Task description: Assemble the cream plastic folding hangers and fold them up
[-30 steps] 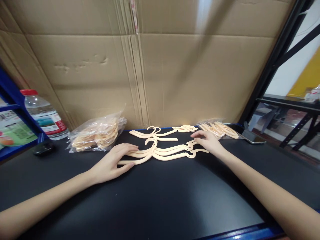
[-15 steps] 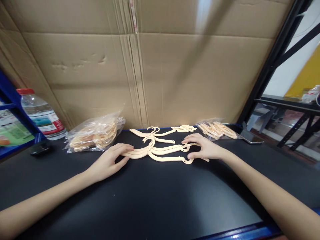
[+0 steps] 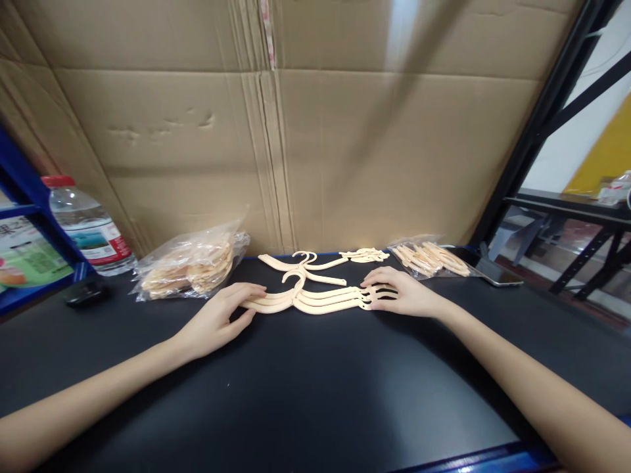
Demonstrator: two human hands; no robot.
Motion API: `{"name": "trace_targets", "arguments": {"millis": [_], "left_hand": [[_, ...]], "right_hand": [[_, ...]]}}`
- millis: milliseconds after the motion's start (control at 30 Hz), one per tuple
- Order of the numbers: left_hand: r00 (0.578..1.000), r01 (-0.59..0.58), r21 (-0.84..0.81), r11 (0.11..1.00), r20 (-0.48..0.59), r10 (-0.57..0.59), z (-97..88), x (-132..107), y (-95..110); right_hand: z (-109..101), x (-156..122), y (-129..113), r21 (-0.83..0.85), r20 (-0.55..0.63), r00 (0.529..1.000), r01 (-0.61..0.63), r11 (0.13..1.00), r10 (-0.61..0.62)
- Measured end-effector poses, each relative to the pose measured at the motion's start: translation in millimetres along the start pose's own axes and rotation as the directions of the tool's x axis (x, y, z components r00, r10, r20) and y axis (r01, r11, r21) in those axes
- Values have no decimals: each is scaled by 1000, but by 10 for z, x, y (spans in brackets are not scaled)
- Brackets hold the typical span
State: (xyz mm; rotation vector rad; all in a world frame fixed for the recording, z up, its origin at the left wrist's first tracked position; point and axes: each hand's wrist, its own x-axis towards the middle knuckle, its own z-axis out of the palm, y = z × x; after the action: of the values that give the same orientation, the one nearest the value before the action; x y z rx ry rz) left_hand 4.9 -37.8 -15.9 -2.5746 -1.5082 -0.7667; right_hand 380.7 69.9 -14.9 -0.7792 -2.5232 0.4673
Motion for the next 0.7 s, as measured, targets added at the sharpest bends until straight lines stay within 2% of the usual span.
{"name": "trace_targets", "arguments": {"millis": [233, 333, 500, 600, 700], "left_hand": [[997, -17, -17, 1000, -72, 16, -68, 5, 31], [997, 1, 4, 1000, -80, -1, -141, 61, 18], [1000, -5, 85, 996, 12, 4, -171, 330, -104], [994, -58, 95, 994, 99, 48, -91, 547, -204], [988, -63, 132, 989, 150, 43, 11, 716, -293]], "right_hand": [[26, 17, 7, 38, -73, 997, -17, 999, 20], [10, 54, 25, -30, -149, 989, -18, 999, 14], [-142, 258, 158, -163, -268, 961, -121, 979, 74], [-280, 470, 307, -208, -281, 949, -205, 956, 142], [-387, 675, 465, -258, -262, 942, -277, 925, 209]]}}
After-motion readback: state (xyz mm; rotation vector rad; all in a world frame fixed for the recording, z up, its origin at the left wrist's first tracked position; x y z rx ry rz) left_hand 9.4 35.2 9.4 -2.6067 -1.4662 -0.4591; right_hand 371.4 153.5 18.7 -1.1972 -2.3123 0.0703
